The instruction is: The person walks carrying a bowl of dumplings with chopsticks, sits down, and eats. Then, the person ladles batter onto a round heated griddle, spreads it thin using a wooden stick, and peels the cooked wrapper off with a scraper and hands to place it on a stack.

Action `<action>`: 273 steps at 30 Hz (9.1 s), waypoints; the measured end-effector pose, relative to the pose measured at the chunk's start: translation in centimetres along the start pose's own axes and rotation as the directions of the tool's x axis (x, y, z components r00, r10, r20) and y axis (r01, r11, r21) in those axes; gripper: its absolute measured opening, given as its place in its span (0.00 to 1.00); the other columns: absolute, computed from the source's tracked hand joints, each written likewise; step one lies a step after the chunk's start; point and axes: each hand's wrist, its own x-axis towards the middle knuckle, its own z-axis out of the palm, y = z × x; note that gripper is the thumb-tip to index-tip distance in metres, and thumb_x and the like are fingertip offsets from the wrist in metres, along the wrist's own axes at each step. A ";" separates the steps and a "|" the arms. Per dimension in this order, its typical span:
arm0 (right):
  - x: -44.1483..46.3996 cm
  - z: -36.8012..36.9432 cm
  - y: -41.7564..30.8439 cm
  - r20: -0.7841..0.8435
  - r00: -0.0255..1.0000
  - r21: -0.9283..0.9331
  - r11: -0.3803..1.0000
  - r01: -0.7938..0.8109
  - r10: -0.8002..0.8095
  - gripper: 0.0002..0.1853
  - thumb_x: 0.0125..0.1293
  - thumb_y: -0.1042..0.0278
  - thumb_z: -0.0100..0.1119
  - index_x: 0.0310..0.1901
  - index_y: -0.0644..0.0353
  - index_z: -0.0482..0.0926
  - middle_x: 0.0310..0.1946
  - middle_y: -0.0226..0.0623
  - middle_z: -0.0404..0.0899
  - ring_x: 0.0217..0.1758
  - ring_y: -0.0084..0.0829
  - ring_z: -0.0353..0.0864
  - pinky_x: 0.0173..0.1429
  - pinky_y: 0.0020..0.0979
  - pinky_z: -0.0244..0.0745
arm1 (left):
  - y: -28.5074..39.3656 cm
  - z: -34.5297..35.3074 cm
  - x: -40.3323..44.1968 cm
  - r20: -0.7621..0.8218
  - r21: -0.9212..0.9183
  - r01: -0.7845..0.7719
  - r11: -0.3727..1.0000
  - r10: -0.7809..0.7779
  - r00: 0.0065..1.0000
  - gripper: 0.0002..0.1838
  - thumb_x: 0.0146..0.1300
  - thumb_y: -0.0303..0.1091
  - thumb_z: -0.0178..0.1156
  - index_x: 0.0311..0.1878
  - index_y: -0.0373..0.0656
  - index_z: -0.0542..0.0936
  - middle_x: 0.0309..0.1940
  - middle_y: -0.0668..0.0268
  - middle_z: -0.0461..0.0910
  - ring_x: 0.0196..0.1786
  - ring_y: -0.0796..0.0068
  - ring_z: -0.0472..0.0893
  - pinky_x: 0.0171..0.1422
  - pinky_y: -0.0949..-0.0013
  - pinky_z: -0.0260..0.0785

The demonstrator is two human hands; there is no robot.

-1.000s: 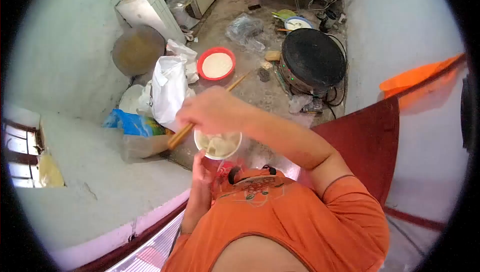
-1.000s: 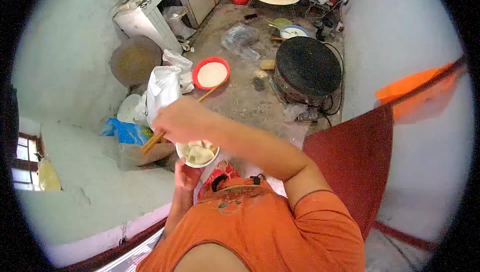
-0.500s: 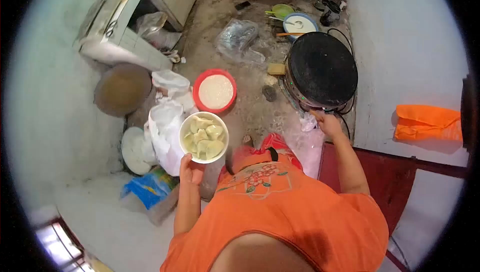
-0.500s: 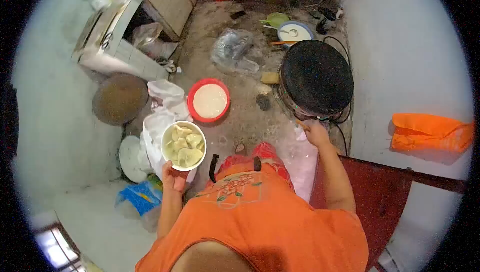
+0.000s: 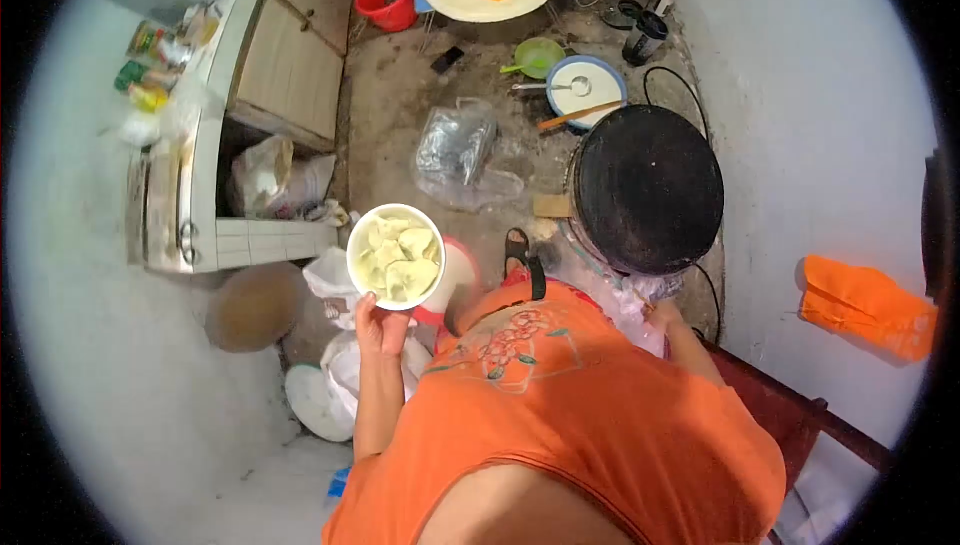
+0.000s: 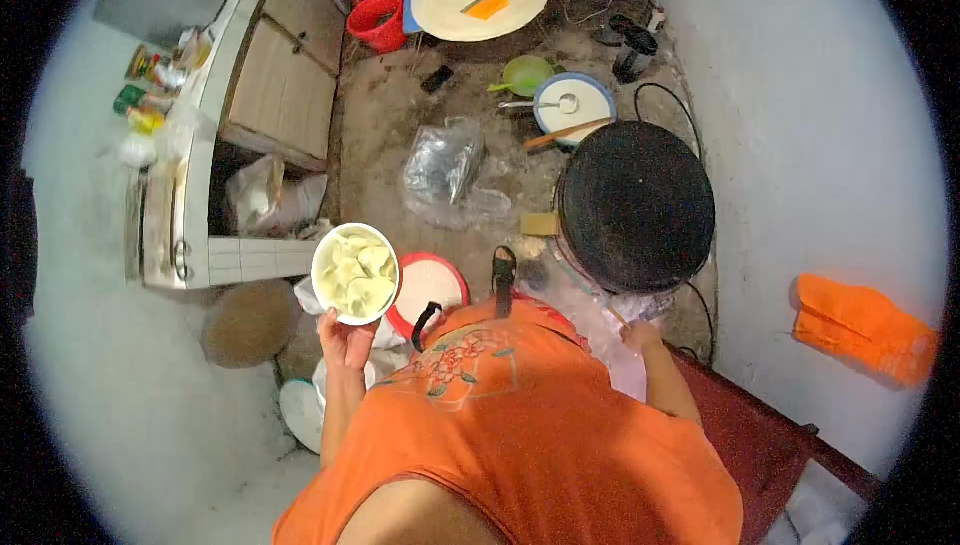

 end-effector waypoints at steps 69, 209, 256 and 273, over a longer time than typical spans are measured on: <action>20.0 -12.9 -55.9 -0.494 0.672 0.867 0.369 0.334 0.552 0.16 0.63 0.60 0.53 0.44 0.64 0.77 0.24 0.30 0.80 0.17 0.11 0.58 0.22 0.17 0.53 | -16.5 22.2 92.1 0.124 0.865 0.462 0.195 -0.976 0.180 0.25 0.52 0.39 0.61 0.53 0.43 0.69 0.48 0.62 0.76 0.50 0.67 0.76 0.55 0.61 0.69; 39.9 -3.5 -70.1 -0.572 0.671 0.813 0.220 0.539 0.472 0.19 0.62 0.52 0.51 0.36 0.62 0.78 0.29 0.43 0.80 0.31 0.34 0.80 0.37 0.33 0.73 | 2.0 11.5 96.4 0.268 0.827 -0.536 0.171 -0.958 0.107 0.07 0.58 0.32 0.58 0.39 0.42 0.79 0.32 0.74 0.77 0.31 0.86 0.70 0.36 0.79 0.63; 63.2 -30.6 -69.3 -0.358 0.921 0.459 0.888 0.028 0.156 0.14 0.56 0.61 0.52 0.45 0.49 0.79 0.36 0.42 0.80 0.40 0.43 0.79 0.45 0.39 0.74 | -20.8 3.4 119.2 0.413 0.636 -0.622 -0.457 -0.479 0.774 0.15 0.62 0.38 0.47 0.30 0.36 0.75 0.27 0.46 0.75 0.32 0.43 0.75 0.35 0.53 0.65; 40.9 -19.1 -61.3 -0.380 0.651 0.910 0.392 0.135 0.658 0.11 0.59 0.64 0.60 0.33 0.64 0.73 0.18 0.35 0.73 0.17 0.27 0.73 0.22 0.29 0.65 | -25.5 9.0 107.5 -0.317 0.726 0.610 -0.317 -0.942 -0.112 0.21 0.64 0.47 0.51 0.46 0.34 0.72 0.30 0.62 0.75 0.32 0.72 0.76 0.41 0.64 0.74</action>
